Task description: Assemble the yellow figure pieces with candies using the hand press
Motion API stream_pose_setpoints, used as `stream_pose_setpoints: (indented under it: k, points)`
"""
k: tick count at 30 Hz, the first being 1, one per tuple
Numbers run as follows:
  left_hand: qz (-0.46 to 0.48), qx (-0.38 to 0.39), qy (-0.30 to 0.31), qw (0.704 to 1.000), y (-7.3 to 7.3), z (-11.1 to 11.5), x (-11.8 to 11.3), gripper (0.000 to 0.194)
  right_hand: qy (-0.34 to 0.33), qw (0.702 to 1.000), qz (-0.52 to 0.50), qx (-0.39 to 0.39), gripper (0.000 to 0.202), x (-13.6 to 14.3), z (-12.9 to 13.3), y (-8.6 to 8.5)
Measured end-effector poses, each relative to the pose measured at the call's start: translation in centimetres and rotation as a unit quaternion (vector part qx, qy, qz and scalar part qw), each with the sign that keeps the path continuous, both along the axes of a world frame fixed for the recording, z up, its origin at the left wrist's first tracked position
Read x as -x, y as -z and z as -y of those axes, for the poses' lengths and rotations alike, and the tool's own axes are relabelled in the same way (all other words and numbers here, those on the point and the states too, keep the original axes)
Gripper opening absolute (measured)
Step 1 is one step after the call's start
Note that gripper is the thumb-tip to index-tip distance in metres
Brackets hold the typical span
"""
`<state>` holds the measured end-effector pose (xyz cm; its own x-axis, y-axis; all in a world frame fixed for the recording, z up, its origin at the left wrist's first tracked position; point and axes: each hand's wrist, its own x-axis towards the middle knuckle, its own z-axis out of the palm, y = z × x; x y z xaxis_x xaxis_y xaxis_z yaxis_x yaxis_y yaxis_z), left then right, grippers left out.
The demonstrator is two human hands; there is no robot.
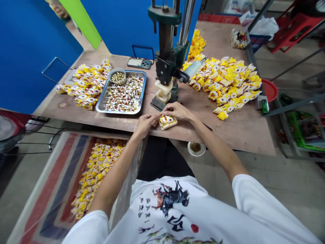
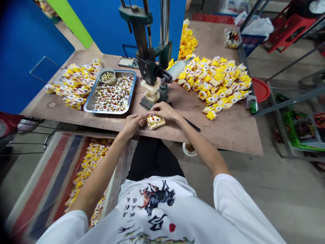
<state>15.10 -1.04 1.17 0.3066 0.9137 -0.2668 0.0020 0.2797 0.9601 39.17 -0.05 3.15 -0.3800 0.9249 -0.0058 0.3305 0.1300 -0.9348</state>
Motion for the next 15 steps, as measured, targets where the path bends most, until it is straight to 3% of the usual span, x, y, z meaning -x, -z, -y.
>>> stream_pose_setpoints:
  k: [4, 8, 10, 12, 15]
  points:
    - [0.013, 0.125, 0.025, 0.992, -0.6, -1.8, -0.2, 0.026, -0.006, 1.0, 0.004, -0.02, 0.051, 0.5, -0.4, 0.4]
    - [0.021, 0.187, -0.01, 0.982, -1.3, -2.0, -0.8, 0.015, 0.024, 0.997, 0.029, -0.065, 0.039, 0.0, 0.1, -0.2]
    - [0.026, 0.193, -0.03, 0.98, -1.5, -1.5, -1.2, 0.012, 0.106, 0.985, 0.061, -0.119, 0.033, -2.0, 1.6, -0.5]
    - [0.025, 0.182, -0.042, 0.982, -1.7, -1.0, -1.4, 0.012, 0.204, 0.955, 0.13, -0.172, 0.036, -4.8, 4.1, -0.4]
    - [0.023, 0.165, -0.037, 0.985, -2.1, -0.6, -1.4, 0.018, 0.231, 0.914, 0.271, -0.194, 0.042, -8.6, 8.0, 0.5]
